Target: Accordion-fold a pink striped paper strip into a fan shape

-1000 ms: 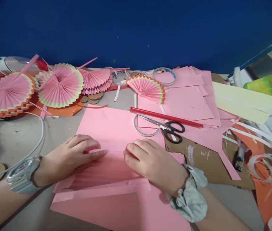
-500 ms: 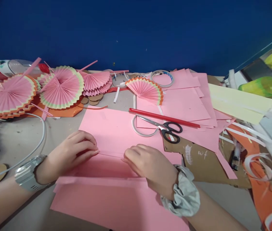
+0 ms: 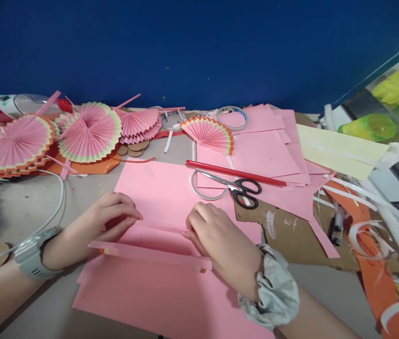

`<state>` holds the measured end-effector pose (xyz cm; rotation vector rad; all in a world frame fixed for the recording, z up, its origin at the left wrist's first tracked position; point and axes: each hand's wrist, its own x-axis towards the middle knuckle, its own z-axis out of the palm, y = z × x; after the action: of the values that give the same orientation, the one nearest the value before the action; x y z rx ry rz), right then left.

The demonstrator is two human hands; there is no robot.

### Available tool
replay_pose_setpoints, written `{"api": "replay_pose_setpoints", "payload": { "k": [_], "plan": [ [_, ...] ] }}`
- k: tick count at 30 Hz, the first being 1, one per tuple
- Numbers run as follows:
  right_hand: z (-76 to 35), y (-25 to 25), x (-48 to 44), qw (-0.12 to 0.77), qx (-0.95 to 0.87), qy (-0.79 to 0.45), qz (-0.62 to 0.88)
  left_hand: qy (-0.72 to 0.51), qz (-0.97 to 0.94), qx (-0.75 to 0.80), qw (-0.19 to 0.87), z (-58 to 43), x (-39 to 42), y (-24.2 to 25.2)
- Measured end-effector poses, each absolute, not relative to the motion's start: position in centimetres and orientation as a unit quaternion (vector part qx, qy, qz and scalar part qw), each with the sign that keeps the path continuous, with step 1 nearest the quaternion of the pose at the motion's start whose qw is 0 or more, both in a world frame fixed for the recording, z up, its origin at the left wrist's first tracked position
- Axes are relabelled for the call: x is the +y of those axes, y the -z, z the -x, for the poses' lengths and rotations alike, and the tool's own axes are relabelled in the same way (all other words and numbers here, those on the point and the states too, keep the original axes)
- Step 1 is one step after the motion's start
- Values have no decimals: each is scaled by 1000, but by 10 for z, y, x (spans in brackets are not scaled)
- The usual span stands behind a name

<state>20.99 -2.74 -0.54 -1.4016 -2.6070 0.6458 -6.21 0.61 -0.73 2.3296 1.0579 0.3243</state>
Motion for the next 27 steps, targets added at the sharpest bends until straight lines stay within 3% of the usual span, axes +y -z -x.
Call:
{"api": "replay_pose_setpoints", "payload": {
  "k": [8, 11, 16, 27],
  "plan": [
    [-211, -8, -25, 182, -901, -3, 394, -113, -847, 399, 333, 64, 12, -18],
    [-210, -20, -22, 191, -911, 33, 365, -121, -862, 365, 329, 65, 10, -28],
    [-212, -34, -21, 186, -918, 32, 350, -123, -883, 371, 260, 66, 3, -33],
    [-222, -41, -25, 187, -911, -56, 362, -126, -852, 420, 287, 55, -11, -36]
  ]
}}
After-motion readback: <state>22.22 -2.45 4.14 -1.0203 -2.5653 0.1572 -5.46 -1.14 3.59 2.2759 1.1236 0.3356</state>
